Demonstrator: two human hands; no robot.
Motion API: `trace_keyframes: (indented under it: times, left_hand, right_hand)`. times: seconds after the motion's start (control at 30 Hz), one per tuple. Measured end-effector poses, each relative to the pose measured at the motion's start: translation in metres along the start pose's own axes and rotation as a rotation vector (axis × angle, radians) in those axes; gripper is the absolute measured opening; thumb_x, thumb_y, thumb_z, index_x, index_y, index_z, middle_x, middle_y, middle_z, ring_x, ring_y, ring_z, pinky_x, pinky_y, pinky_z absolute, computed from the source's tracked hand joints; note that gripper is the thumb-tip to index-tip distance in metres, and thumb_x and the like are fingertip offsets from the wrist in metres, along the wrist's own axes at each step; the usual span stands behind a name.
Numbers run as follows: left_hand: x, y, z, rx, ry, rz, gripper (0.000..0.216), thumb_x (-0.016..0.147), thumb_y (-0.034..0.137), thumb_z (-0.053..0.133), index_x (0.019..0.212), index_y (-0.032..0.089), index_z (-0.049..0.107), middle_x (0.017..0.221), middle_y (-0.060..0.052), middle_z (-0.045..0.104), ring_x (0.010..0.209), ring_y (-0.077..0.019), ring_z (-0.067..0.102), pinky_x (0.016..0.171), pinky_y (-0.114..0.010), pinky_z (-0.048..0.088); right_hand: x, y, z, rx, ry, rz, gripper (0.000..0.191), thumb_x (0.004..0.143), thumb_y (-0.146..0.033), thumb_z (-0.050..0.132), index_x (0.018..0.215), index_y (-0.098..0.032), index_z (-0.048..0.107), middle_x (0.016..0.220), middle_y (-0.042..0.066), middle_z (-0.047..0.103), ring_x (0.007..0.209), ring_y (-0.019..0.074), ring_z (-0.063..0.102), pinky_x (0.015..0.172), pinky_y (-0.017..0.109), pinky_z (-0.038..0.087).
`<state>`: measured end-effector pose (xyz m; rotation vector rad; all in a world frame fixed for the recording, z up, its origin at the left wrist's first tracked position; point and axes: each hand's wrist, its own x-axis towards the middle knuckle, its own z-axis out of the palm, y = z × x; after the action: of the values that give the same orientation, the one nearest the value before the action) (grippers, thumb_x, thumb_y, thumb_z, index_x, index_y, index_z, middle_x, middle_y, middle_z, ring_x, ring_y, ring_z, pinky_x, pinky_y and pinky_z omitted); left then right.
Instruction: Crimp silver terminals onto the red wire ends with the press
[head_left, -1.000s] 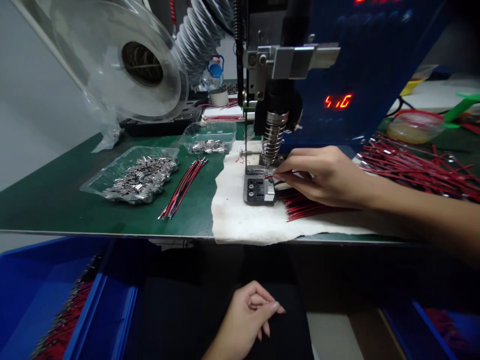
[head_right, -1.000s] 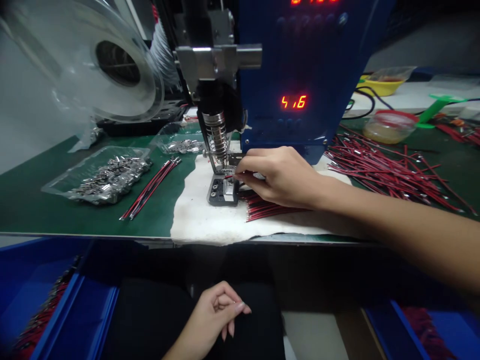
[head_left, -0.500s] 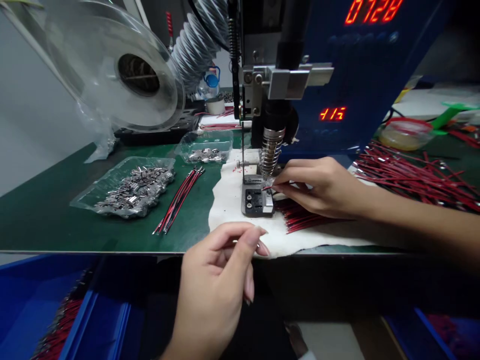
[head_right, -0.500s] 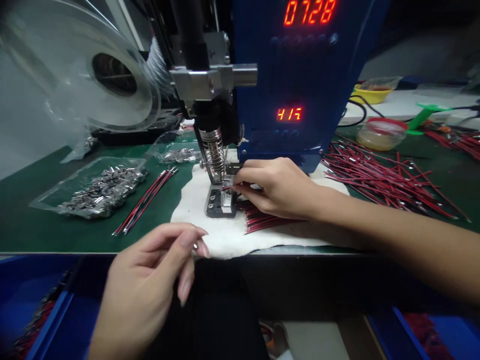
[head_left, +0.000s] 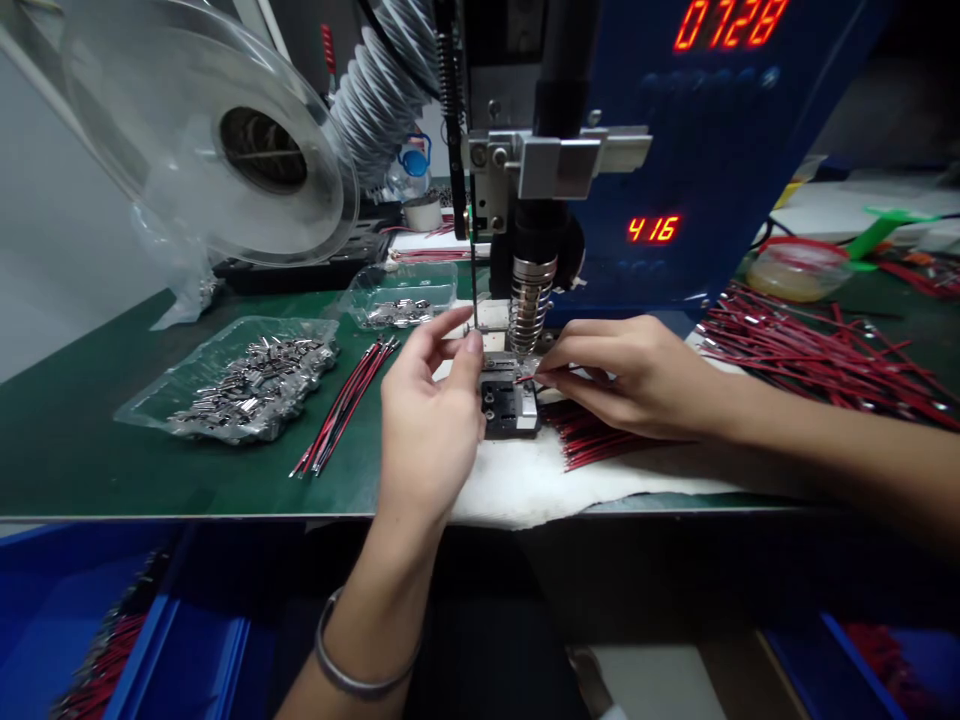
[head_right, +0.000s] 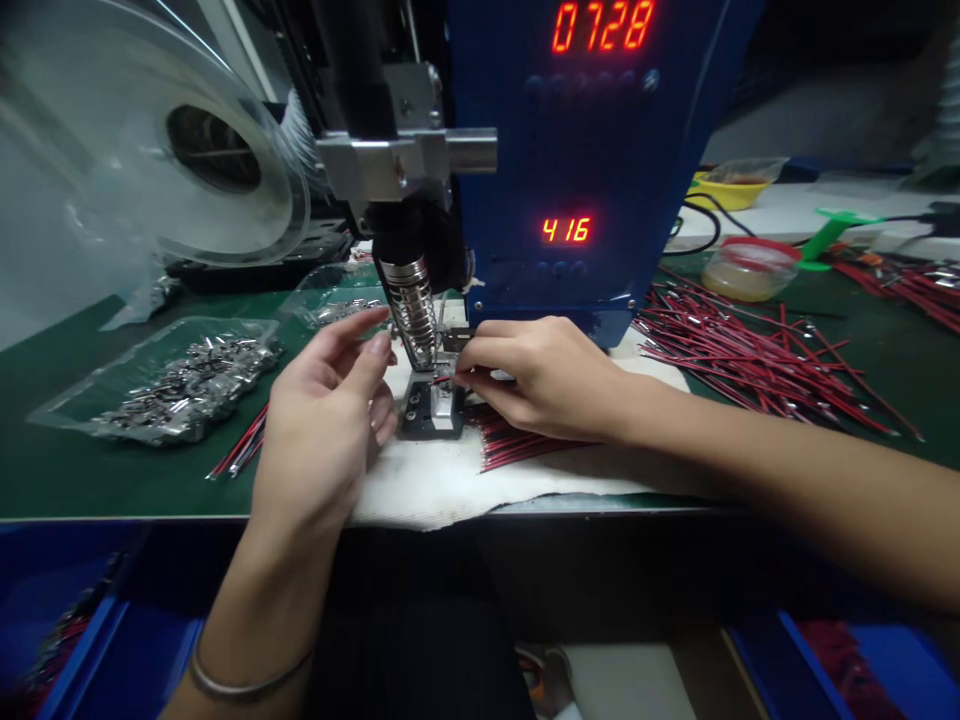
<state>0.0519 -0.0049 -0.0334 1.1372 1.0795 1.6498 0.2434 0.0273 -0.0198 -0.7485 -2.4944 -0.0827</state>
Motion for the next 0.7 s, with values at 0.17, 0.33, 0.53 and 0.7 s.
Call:
trace_keyframes:
  times: [0.17,0.33,0.53,0.7]
  left_hand:
    - [-0.001,-0.008,-0.002,-0.059,-0.03,-0.043,0.026,0.078,0.032,0.075,0.088,0.018,0.055,0.077,0.001,0.06,0.036,-0.0017,0.038,0.03,-0.017,0.028]
    - [-0.009,-0.012,-0.01,0.048,-0.067,-0.067,0.022,0.08,0.036,0.073,0.088,0.016,0.066,0.068,0.003,0.054,0.04,-0.0008,0.033,0.036,-0.016,0.029]
    - [-0.011,-0.013,-0.01,0.141,-0.073,-0.032,0.019,0.084,0.036,0.069,0.092,0.02,0.071,0.066,0.001,0.057,0.057,-0.0084,0.054,0.054,-0.018,0.045]
    - [-0.01,-0.01,-0.008,0.171,-0.076,-0.016,0.016,0.082,0.03,0.07,0.093,0.018,0.07,0.088,-0.004,0.068,0.068,-0.0114,0.061,0.062,-0.022,0.051]
  right_hand:
    - [0.0,0.0,0.0,-0.008,-0.001,0.004,0.02,0.094,-0.024,0.052,0.096,-0.013,0.068,0.086,0.007,0.065,0.07,0.0121,0.06,0.062,0.024,0.043]
    - [0.001,0.0,0.0,-0.011,0.003,-0.005,0.018,0.094,-0.023,0.052,0.095,-0.014,0.067,0.085,0.006,0.065,0.067,0.0116,0.059,0.06,0.024,0.042]
    - [0.0,0.0,0.001,-0.006,0.001,-0.003,0.017,0.094,-0.023,0.052,0.098,-0.015,0.067,0.088,0.007,0.066,0.071,0.0131,0.061,0.062,0.025,0.045]
    - [0.001,-0.004,0.001,-0.039,0.012,0.03,0.017,0.094,-0.023,0.051,0.099,-0.016,0.066,0.093,0.007,0.067,0.082,0.0165,0.063,0.07,0.027,0.049]
